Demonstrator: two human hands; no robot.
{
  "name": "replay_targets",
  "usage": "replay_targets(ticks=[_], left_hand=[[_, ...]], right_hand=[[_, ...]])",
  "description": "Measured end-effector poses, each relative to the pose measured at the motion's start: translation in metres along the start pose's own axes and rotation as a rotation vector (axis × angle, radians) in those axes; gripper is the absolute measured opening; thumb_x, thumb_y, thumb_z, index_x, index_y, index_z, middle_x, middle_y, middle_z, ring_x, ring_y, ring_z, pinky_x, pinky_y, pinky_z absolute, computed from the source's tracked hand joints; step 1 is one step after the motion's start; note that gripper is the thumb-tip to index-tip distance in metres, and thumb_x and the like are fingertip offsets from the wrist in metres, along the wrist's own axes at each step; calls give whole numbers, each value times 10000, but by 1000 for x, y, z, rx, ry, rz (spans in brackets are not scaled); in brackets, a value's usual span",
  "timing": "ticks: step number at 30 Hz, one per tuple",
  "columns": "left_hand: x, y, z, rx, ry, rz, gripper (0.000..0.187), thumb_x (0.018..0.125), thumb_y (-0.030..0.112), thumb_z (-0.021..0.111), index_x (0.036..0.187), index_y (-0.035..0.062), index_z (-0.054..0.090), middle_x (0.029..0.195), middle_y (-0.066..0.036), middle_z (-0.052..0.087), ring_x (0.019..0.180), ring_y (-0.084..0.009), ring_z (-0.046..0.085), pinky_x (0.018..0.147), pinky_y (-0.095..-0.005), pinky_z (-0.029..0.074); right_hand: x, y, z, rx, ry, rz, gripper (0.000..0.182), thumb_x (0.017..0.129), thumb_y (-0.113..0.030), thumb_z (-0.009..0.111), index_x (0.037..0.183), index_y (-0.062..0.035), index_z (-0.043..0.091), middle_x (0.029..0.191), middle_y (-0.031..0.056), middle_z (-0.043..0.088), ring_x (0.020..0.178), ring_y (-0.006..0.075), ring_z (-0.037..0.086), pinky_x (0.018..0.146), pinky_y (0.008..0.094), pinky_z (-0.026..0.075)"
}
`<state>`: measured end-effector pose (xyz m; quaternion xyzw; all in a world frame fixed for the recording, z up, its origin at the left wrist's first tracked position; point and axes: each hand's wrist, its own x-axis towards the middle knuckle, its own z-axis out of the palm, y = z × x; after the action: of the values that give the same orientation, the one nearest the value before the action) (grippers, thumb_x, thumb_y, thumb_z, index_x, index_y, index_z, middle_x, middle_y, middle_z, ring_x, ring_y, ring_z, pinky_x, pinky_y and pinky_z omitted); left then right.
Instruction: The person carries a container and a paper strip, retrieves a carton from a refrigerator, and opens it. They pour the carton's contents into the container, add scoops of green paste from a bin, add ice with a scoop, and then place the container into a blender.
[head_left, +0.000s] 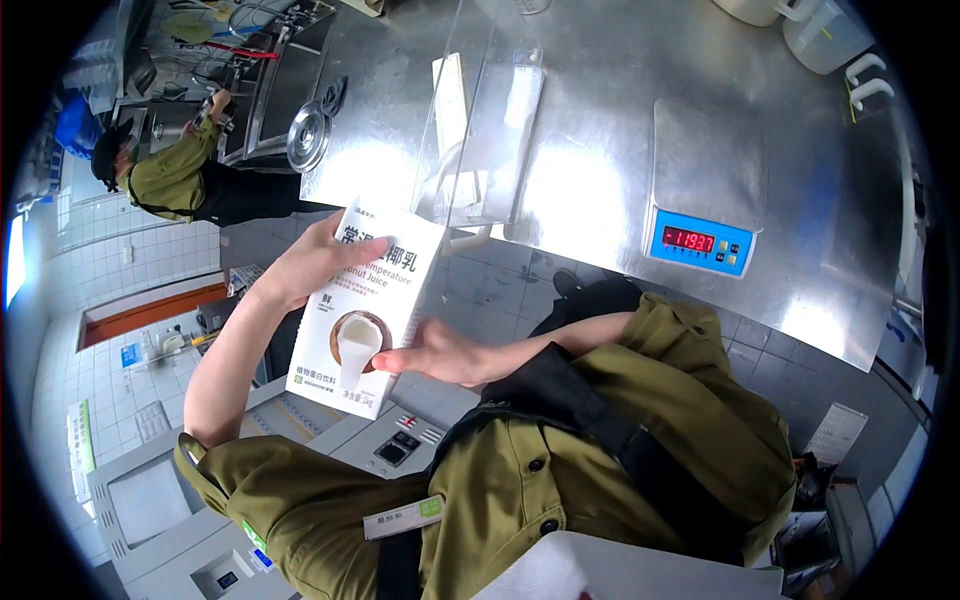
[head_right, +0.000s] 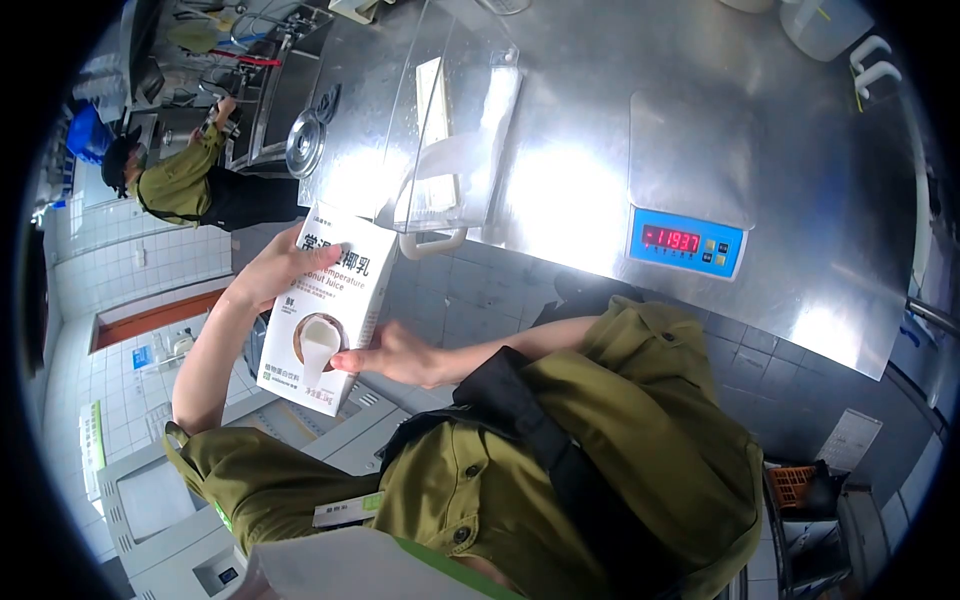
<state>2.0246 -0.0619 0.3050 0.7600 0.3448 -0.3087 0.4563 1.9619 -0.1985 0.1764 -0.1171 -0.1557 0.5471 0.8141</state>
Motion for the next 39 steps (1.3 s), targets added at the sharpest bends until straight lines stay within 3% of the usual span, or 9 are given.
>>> replay_targets(ticks=[8, 19, 25, 31, 39], left_hand=[[2, 11, -1, 39, 14, -41, 469, 751, 216, 644, 1102, -21, 442, 884, -97, 601, 751, -121, 596, 675, -247, 498], [3, 25, 6, 142, 0, -37, 506, 760, 202, 632, 1158, -11, 404, 905, -114, 598, 770, -138, 596, 683, -265, 500], [3, 33, 9, 250, 10, -45, 492, 754, 235, 640, 1131, -7, 437, 891, -108, 601, 769, -136, 597, 671, -258, 500], [4, 34, 9, 266, 22, -78, 467, 752, 225, 644, 1111, -6, 454, 869, -94, 602, 746, -124, 590, 661, -252, 495], [6, 35, 11, 375, 37, -59, 485, 716, 277, 677, 1063, -1, 485, 838, -85, 607, 731, -117, 588, 647, -255, 496]], right_hand=[[0, -18, 3, 48, -18, 138, 430, 754, -212, 646, 1085, 10, 483, 1025, 77, 545, 959, 144, 511, 833, 288, 423], [5, -11, -1, 118, -18, 113, 343, 780, -165, 616, 1053, 2, 491, 961, 58, 555, 884, 118, 525, 768, 267, 446], [7, -10, 0, 145, -34, 57, 269, 794, -182, 603, 987, -20, 509, 833, 15, 537, 717, 62, 476, 614, 216, 415], [8, -7, 0, 52, -30, 27, 265, 805, -238, 587, 961, -33, 528, 716, -17, 529, 525, 20, 405, 415, 173, 307], [8, 4, -4, 12, 2, 8, 303, 790, -302, 600, 928, -37, 547, 632, -24, 503, 467, 18, 394, 379, 178, 292]])
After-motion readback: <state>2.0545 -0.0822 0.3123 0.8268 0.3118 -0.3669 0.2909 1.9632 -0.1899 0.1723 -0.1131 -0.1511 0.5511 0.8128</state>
